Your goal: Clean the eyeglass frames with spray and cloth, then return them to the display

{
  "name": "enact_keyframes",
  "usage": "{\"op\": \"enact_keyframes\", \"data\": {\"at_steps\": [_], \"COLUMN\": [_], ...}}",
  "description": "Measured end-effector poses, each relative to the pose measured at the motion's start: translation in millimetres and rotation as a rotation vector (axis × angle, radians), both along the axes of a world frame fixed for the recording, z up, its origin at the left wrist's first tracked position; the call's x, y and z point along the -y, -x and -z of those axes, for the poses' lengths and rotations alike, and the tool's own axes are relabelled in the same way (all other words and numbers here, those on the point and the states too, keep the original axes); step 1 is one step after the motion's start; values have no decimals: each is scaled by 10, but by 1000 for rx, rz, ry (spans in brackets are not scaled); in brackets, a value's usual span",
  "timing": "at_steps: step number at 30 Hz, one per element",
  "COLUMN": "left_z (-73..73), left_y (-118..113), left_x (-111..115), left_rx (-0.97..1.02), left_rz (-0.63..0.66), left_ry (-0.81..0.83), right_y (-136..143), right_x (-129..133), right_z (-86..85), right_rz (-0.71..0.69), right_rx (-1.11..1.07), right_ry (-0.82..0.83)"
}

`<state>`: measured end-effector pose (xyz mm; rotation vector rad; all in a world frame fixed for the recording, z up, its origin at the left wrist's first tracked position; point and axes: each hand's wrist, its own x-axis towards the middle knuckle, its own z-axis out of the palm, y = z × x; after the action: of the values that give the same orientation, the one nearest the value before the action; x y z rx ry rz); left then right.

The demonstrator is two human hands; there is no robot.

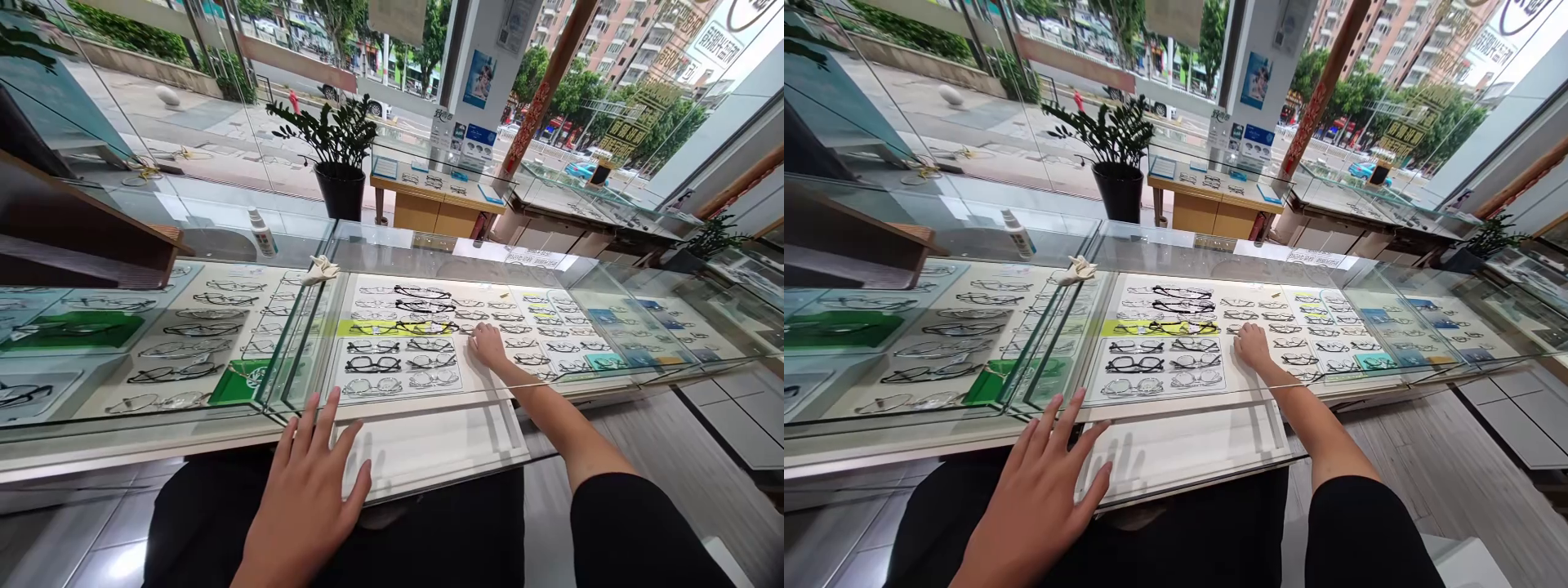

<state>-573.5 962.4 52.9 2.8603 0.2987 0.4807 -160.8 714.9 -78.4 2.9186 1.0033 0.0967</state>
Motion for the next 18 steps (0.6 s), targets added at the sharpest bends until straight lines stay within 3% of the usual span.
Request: {"op": "enact_keyframes", "data": {"at_steps": [6,12,18], "left_z": [29,91,178], "left_y": [-4,29,30], "left_x": [2,5,-15], "left_rx": [34,70,115], "left_rz": [-26,-21,-16], "left_ry": [39,32,-30], "right_y": [390,1163,1892], "right_x": [-378,-857,-949], "right_z": [-215,-346,-646], "right_rz": [-200,-604,-895], "right_rx": [-7,-174,-424], "right_ry": [-7,108,139]}}
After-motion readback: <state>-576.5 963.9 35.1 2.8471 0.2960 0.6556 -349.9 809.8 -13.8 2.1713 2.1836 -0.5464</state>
